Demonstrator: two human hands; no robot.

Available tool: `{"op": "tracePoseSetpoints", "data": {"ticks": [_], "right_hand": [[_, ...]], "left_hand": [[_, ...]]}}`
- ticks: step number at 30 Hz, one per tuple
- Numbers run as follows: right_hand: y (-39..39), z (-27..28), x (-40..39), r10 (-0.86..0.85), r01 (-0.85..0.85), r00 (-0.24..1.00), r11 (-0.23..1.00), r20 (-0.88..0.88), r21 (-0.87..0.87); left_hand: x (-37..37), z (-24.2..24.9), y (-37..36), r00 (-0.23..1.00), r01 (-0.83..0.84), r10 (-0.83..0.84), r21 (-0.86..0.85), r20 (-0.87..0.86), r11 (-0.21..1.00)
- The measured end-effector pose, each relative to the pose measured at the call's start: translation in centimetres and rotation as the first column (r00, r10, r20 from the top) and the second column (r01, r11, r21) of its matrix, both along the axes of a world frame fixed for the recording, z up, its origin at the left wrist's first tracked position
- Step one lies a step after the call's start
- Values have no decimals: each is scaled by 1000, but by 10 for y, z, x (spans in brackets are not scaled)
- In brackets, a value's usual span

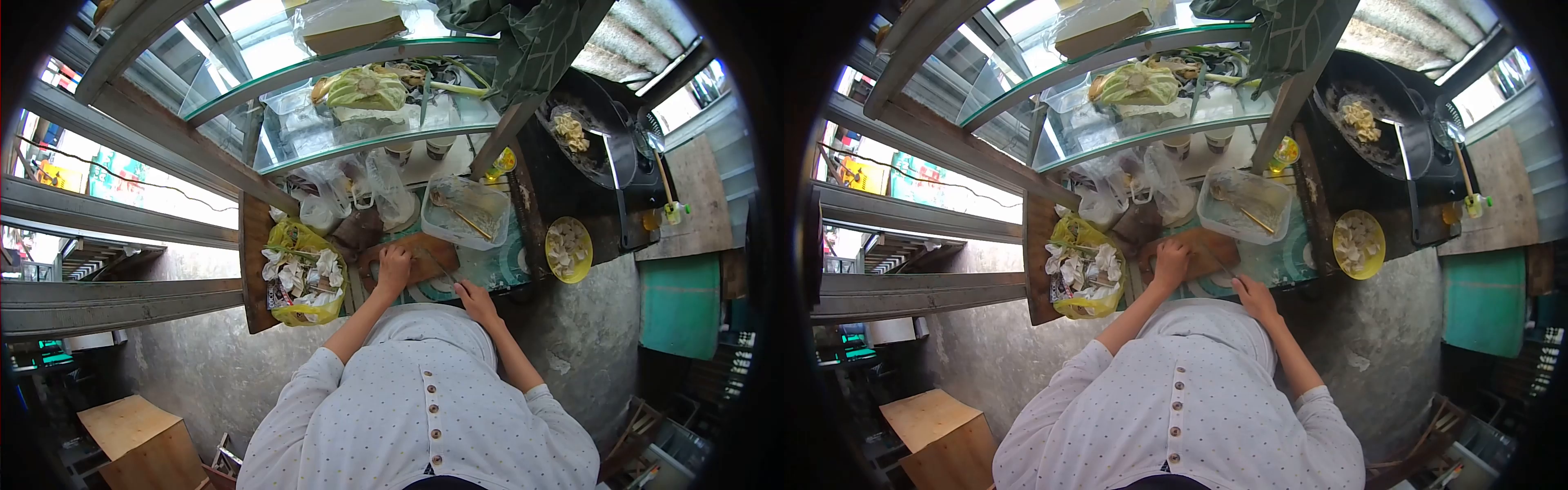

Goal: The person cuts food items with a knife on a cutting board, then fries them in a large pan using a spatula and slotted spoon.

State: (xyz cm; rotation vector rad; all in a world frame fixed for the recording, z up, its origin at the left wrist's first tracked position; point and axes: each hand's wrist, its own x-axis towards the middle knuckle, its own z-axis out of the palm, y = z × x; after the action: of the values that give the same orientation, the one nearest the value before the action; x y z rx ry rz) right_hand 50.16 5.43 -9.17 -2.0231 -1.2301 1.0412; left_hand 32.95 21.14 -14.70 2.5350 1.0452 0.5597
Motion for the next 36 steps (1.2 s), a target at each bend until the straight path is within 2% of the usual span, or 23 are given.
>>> {"op": "tracePoseSetpoints", "data": {"ticks": [6, 8, 11, 15, 18, 21, 23, 24, 25, 27, 29, 30, 33, 34, 36], "right_hand": [[4, -4, -1, -6, 6, 1000, 1000, 29, -18], [9, -3, -3, -2, 3, 999, 1000, 39, -18], [12, 2, -6, 8, -9, 999, 999, 32, 35], [13, 6, -13, -9, 7, 1000, 997, 24, 75], [11, 9, -21, -33, 32, 999, 998, 20, 59], [7, 9, -33, -50, 49, 999, 999, 15, 15], [8, 9, -39, -44, 44, 999, 999, 19, 4], [8, 8, -44, -46, 45, 999, 997, -11, -57], [9, 8, -50, -49, 44, 998, 992, -42, -117], [13, 11, -60, -12, 6, 999, 993, -43, -122], [17, 15, -70, 5, -10, 999, 992, -39, -128], [19, 18, -74, -1, -2, 999, 994, -33, -106], [18, 18, -82, -67, 66, 997, 997, -27, -36], [18, 16, -83, -123, 124, 992, 992, -30, 20], [14, 14, -86, -185, 186, 982, 982, -34, 44]], "left_hand": [[3, 1, 8, 987, 111, -101, 83, -124, 990], [4, 8, 8, 973, 101, -70, 133, -218, 986], [-2, 12, 14, 955, 101, -68, 99, -290, 990], [-12, 15, 30, 959, 3, 34, 128, -282, 992], [-36, 54, 47, 962, -270, 268, 40, 45, 962], [-92, 122, 54, 829, -483, 482, -70, 283, 873], [-135, 150, 53, 785, -559, 540, -30, 305, 829], [-153, 153, 51, 781, -565, 546, -30, 303, 825], [-169, 155, 50, 775, -601, 581, 9, 248, 799], [-181, 167, 41, 765, -633, 614, 53, 195, 772], [-171, 192, 28, 662, -693, 707, -157, 248, 704], [-170, 187, 25, 707, -670, 666, -75, 236, 738], [-161, 173, 27, 732, -624, 633, -127, 252, 771], [-164, 163, 34, 764, -606, 591, -26, 259, 795], [-168, 151, 45, 783, -588, 581, -42, 223, 808]]}}
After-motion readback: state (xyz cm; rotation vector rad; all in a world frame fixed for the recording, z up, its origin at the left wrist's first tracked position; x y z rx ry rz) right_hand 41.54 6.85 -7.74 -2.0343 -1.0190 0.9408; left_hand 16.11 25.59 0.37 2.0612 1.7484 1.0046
